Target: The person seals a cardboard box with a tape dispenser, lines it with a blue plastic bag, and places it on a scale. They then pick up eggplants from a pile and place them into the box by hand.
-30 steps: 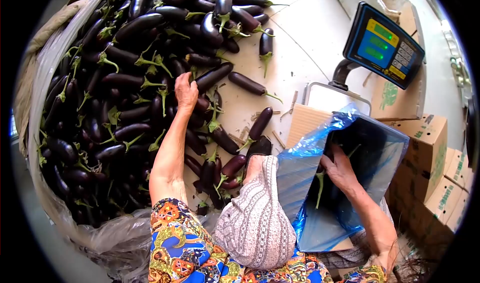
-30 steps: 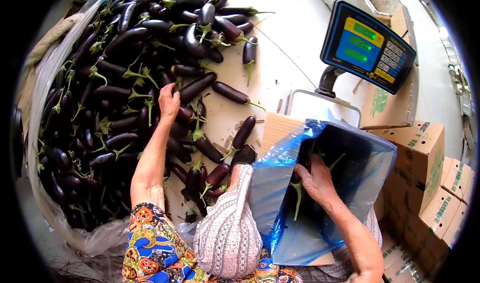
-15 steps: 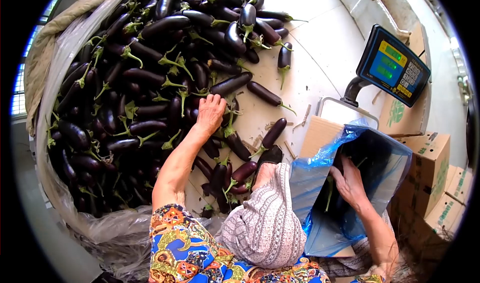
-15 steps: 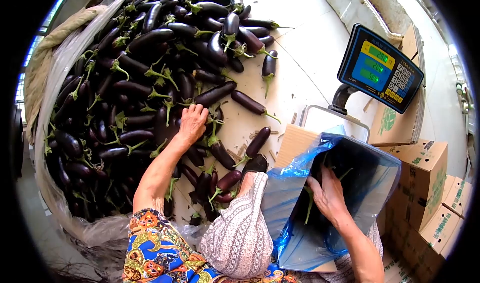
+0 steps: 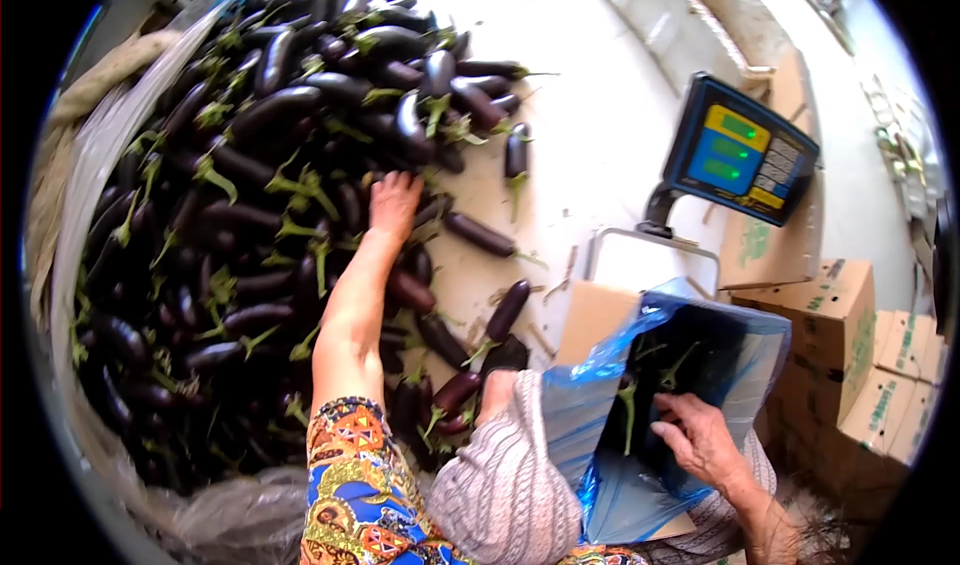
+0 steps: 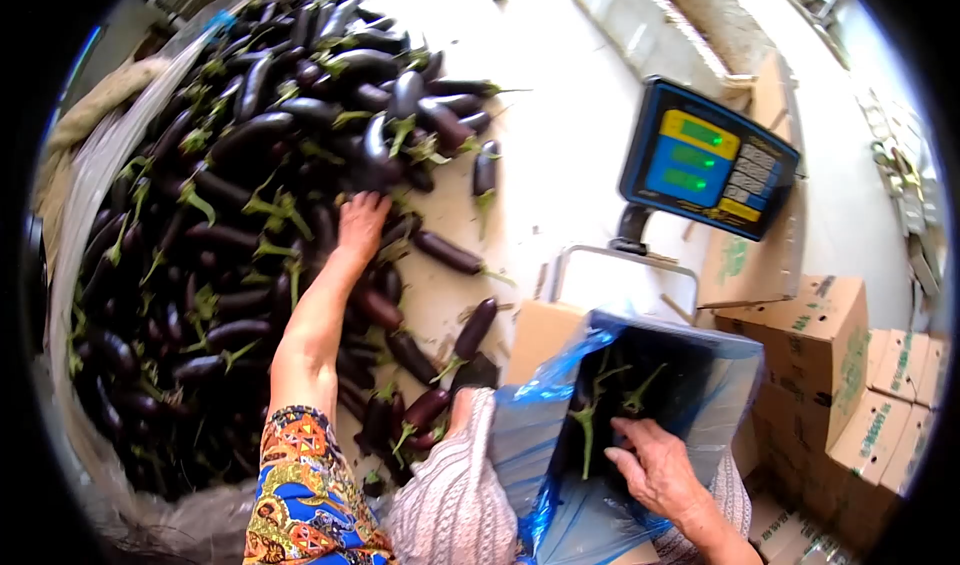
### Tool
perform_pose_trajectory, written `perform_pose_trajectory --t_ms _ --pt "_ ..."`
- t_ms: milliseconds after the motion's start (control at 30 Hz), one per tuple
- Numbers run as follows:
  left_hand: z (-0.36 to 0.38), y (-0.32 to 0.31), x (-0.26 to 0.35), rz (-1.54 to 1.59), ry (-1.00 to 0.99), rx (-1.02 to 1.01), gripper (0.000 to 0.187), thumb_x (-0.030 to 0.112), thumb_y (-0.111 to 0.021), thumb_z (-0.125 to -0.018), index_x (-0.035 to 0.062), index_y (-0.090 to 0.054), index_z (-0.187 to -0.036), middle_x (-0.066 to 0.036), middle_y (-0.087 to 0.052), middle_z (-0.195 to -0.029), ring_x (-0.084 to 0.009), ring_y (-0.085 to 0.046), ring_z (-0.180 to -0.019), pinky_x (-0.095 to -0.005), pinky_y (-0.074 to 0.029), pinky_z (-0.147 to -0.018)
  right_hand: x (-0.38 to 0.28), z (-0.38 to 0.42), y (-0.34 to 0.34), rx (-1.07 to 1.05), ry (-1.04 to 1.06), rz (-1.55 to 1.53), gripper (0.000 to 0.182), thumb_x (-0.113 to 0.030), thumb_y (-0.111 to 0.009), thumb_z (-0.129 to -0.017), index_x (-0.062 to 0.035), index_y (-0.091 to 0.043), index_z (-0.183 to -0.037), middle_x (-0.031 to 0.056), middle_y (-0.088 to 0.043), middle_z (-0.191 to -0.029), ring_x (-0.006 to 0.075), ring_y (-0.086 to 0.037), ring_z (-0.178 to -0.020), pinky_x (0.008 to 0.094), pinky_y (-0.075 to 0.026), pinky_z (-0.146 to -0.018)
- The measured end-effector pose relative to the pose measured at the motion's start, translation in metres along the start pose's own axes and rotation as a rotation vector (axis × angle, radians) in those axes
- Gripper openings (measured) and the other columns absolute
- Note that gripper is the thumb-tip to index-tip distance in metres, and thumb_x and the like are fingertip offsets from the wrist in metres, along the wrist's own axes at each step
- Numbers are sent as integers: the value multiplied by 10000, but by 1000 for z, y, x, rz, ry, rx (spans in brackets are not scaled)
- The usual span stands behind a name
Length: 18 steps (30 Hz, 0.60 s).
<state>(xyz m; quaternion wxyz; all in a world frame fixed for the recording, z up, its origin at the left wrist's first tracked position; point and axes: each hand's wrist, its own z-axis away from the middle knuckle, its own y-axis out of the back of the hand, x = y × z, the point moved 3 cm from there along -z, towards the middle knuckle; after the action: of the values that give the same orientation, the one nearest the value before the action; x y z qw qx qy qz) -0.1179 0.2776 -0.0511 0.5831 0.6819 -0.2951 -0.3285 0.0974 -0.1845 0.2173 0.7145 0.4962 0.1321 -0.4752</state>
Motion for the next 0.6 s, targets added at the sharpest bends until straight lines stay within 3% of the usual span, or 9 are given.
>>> perform_pose_trajectory --t_ms 100,200,300,367,400,467,500,567,600 --pt "-12 -4 1 -15 -85 111 275 97 -571 -767 138 -638 -1030 -65 -588 -999 -283 -529 -997 -426 -423 -797 13 8 1 13 -40 -18 326 -145 -670 -887 16 -628 -1167 208 -658 -979 379 -663 -861 406 -540 -752" --pt "-13 27 10 49 -120 -6 467 97 -739 -611 110 -595 -1054 -90 -595 -1029 -308 -538 -1001 -425 -427 -812 12 5 4 6 -41 -49 343 -175 -653 -914 21 -615 -1192 223 -659 -1012 372 -680 -878 405 -548 -781" --pt "-14 89 39 456 115 62 417 170 -757 -619 63 -573 -978 -128 -618 -954 -338 -600 -955 -435 -491 -828 9 2 3 1 11 -95 360 -184 -644 -923 26 -609 -1213 223 -659 -1031 357 -689 -866 395 -552 -791" --pt "-37 130 54 745 170 -10 397 208 -750 -643 26 -567 -945 -158 -648 -864 -376 -644 -854 -443 -523 -774 6 2 0 -40 35 -111 369 -201 -635 -932 24 -606 -1224 220 -661 -1044 357 -682 -896 403 -550 -796" --pt "-58 155 63 863 166 7 413 249 -754 -651 11 -576 -938 -160 -638 -759 -340 -659 -719 -417 -529 -705 5 3 -1 -68 70 -89 368 -206 -634 -933 24 -608 -1220 221 -661 -1044 366 -676 -900 409 -548 -792" --pt "-117 217 91 1402 193 -79 341 234 -750 -703 18 -603 -923 -69 -640 -753 -211 -619 -669 -359 -524 -674 5 5 -4 -93 117 -70 368 -216 -632 -934 25 -606 -1210 225 -663 -1036 390 -663 -900 424 -542 -782" --pt "-152 230 94 1561 143 -117 488 265 -787 -750 -29 -606 -1095 -120 -679 -898 -204 -669 -811 -324 -554 -743 5 4 -4 -76 129 -72 369 -216 -633 -932 25 -605 -1210 227 -664 -1034 390 -662 -904 425 -542 -784" --pt "-207 275 122 1922 61 219 786 363 -830 -763 -76 -495 -1322 -209 -662 -1069 -219 -676 -991 -308 -564 -852 6 4 -3 -38 152 -81 371 -215 -633 -930 24 -602 -1211 232 -665 -1030 392 -661 -912 426 -541 -787" --pt "-215 293 128 1851 87 260 887 412 -833 -762 -85 -430 -1377 -240 -636 -1136 -240 -662 -1053 -324 -554 -899 5 4 -2 -18 137 -100 365 -208 -639 -924 23 -605 -1204 233 -667 -1031 401 -657 -924 433 -541 -800"
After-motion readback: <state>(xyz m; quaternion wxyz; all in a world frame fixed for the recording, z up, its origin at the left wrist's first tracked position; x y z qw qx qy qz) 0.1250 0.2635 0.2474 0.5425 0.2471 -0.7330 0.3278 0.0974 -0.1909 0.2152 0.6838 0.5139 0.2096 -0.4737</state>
